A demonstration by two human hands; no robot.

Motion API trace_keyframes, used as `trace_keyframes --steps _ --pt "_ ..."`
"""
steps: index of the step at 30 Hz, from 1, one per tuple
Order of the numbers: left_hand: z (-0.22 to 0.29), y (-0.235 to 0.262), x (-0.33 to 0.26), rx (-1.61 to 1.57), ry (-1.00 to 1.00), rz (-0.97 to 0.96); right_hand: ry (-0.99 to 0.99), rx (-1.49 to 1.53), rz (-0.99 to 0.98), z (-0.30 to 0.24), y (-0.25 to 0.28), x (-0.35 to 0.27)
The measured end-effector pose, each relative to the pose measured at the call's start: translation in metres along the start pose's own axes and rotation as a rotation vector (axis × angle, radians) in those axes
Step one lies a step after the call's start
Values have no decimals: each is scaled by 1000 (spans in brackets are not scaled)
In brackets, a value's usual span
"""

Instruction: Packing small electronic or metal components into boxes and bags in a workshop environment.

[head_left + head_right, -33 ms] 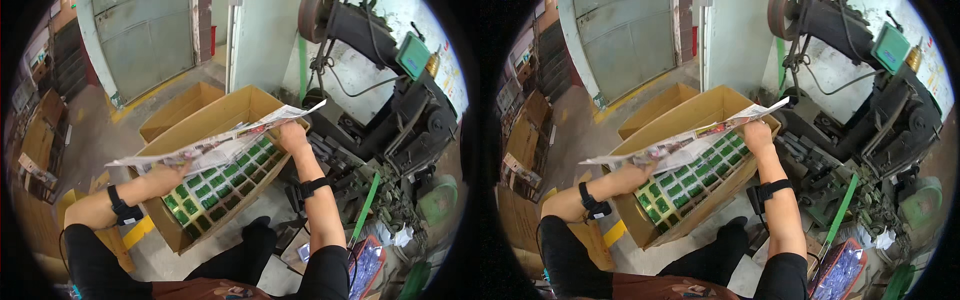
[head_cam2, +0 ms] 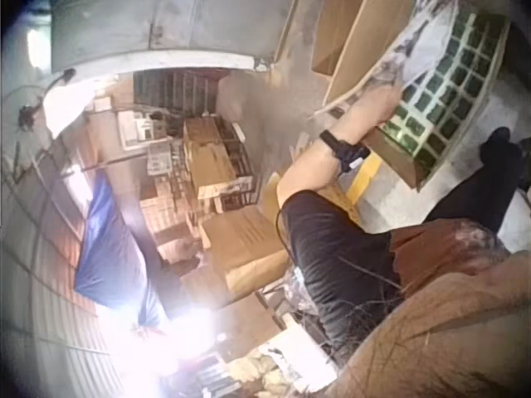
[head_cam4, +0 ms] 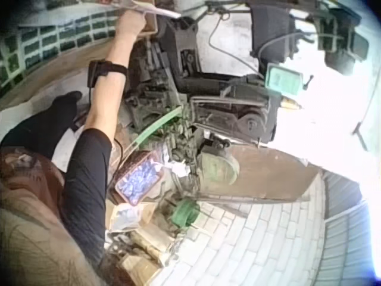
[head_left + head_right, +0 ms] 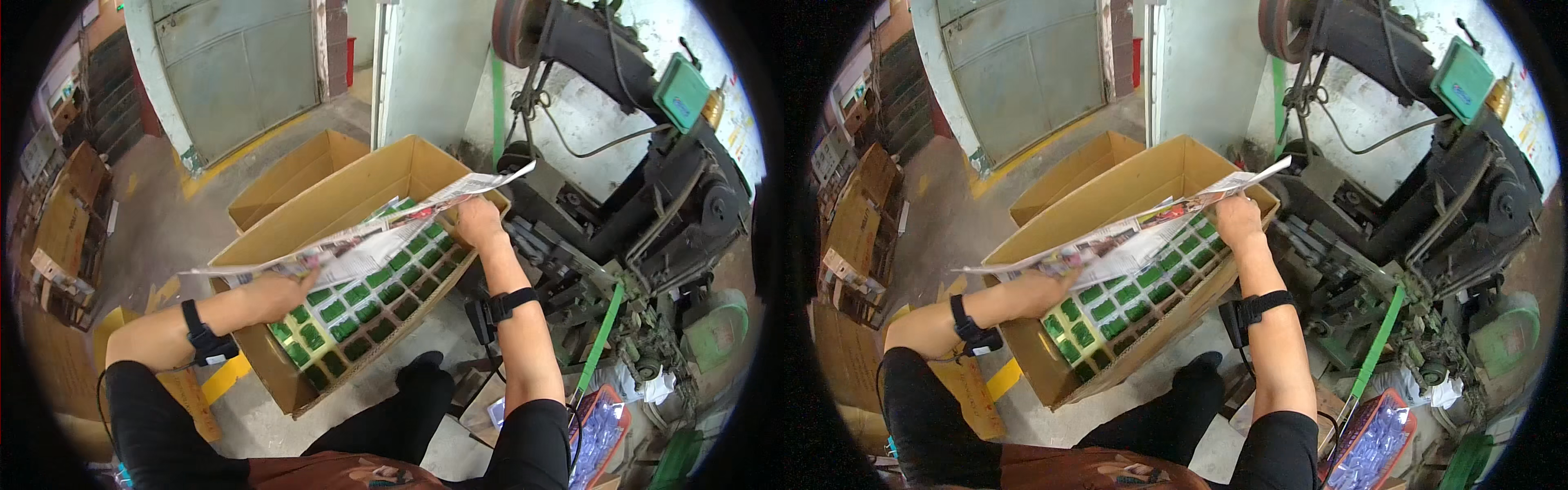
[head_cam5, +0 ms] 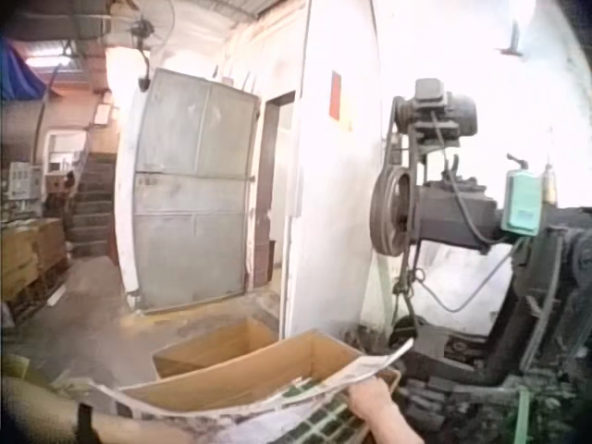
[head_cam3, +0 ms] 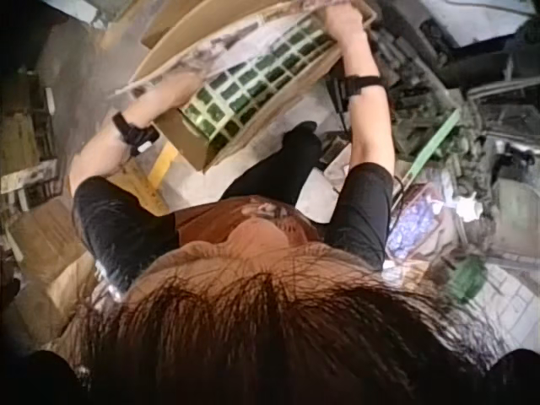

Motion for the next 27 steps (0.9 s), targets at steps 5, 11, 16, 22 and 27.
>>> trace_keyframes --steps 5,11,16,22,27 --pt "10 -56 66 -207 -76 -223 -107 47 -36 12 -18 9" --pt "26 -81 114 -598 -114 -402 -76 333 175 5 27 -54" --pt "44 -109 108 -600 -155 -383 -25 488 125 -11 38 -171" --pt "63 -155 116 -508 -269 -435 -340 644 -156 -4 -4 -318" --pt "66 -126 135 -446 -454 -370 -450 584 -348 -16 -30 -383"
Point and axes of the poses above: each hand's wrist, its own x-axis towards the middle knuckle, its own y-axis out of the back of the hand, z = x × y, the point moved 8 cm from there along x, towards the middle knuckle, and after that the axes turned 8 degrees about -y, right-handed, at the moved point
